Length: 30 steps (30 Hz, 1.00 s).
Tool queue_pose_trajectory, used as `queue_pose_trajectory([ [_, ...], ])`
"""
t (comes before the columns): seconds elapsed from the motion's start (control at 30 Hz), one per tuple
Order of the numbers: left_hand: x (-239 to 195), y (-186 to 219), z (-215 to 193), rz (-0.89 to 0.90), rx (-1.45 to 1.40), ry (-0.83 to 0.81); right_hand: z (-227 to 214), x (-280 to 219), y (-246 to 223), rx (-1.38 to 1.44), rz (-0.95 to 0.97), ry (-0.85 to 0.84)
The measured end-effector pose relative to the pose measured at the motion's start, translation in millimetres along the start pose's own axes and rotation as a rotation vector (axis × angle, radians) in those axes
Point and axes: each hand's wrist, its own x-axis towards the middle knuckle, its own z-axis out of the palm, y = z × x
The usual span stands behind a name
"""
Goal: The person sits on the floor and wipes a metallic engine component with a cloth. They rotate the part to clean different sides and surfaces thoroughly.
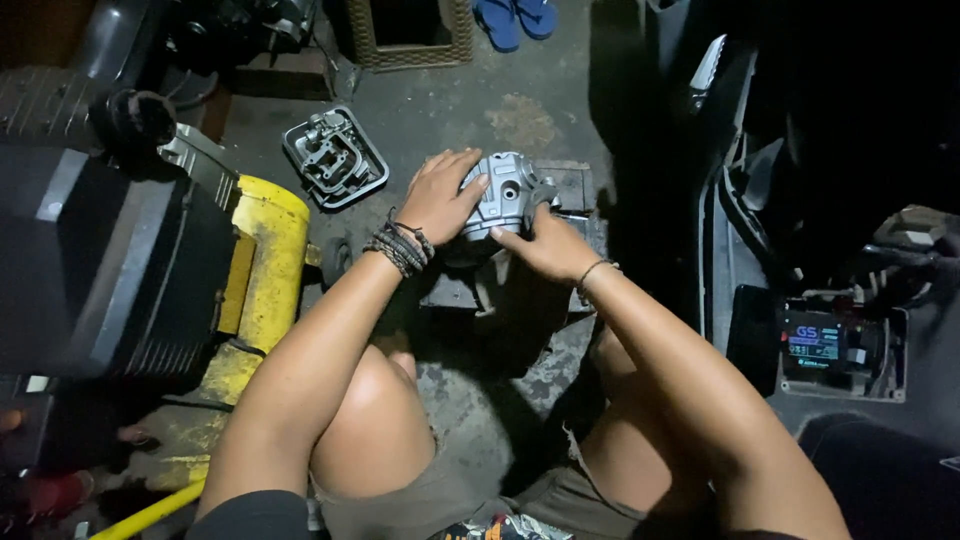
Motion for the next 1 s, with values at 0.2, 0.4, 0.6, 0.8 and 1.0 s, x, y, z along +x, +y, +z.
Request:
queue_pose_trajectory([
  [0.2, -3.8, -2.2, -2.3, 0.044, 0.008, 0.000, 5.7, -51.1, -29.6, -0.046, 0.036, -0.129],
  [0.4, -14.7, 15.0, -17.9, 0.085, -0.119, 0.033, 13.8, -41.4, 40.2, 0.552, -0.169, -0.124],
  [0.6, 2.2, -8.7, -6.6, -0.077, -0.295, 0.092, 4.3, -18.0, 28.9, 0.701, -0.193, -0.011],
  [0.8, 4.9, -40.2, 5.5, -0.186, -0.351, 0.047, 25.7, -5.0, 48.5, 0.350, -0.237, 0.091],
  [1.0, -0.6, -17.7, -6.1, -0.184, -0.266, -0.009, 28.7, 9.8, 33.9, 0.285, -0.244, 0.173],
])
